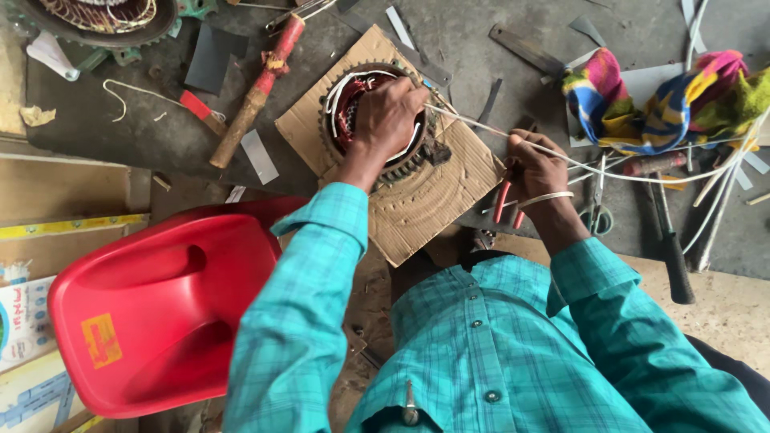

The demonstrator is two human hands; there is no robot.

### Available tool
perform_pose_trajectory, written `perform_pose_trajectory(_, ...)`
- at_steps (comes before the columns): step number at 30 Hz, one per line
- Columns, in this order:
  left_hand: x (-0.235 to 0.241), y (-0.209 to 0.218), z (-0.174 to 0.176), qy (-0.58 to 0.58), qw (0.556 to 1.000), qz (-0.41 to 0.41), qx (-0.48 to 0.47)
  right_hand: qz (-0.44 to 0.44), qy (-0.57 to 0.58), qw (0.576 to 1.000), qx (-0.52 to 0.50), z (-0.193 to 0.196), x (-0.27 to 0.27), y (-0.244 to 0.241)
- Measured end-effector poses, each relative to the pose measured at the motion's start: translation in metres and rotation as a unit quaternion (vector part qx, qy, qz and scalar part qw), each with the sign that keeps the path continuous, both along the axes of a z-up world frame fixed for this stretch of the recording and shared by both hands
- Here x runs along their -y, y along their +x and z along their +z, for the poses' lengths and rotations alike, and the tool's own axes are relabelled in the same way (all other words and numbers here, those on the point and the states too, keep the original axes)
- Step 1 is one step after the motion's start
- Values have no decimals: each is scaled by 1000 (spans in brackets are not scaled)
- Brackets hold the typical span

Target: The person works on an electric motor stator, using pliers to strip and cut copper wires, then twists and arranges them within the stator slots. The person uses a wooden mallet to tap the stator and continues to organize the windings.

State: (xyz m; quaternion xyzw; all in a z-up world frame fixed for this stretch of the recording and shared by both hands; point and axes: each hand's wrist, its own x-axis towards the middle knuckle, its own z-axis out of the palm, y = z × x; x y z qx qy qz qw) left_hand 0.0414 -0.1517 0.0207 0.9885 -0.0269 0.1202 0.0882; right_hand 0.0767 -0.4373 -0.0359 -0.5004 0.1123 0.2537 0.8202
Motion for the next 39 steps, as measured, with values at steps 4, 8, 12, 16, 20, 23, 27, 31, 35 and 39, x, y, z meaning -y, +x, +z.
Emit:
perform_pose_trajectory(4, 11, 14, 12, -122, 985, -91, -77, 13, -38, 999, 11, -4, 1, 0)
perform_pose_trajectory(8, 58, 28, 13, -154, 969, -173, -87, 13, -32, 999, 18, 5, -1, -2)
perform_pose_trajectory(12, 87, 32, 15, -139, 973, -154, -100, 9, 29, 999, 11, 11, -2, -4)
perform_pose_trajectory(16, 96, 30, 30, -198, 961, -183, -57, 18, 35, 998, 46, -4, 36, -6)
perform_pose_trajectory(20, 113, 37, 75, -201, 956, -213, 14, 68, -455, 846, 271, -41, 128, -19)
perform_pose_trajectory(23, 143, 29, 130, -119, 970, -198, 72, 124, -699, 619, 337, -84, 175, -44)
perform_pose_trajectory(27, 234, -42, 175, -142, 960, -222, 99, 134, -701, 623, 320, -130, 174, -46)
perform_pose_trajectory(31, 298, -84, 131, -184, 948, -254, 48, 86, -666, 682, 289, -135, 177, -40)
perform_pose_trajectory(35, 299, -62, 46, -345, 923, -126, -113, 33, -507, 837, 203, -102, 220, -47)
perform_pose_trajectory(39, 261, -21, -23, -682, 718, 90, -103, 87, -245, 965, 37, -53, 253, -89)
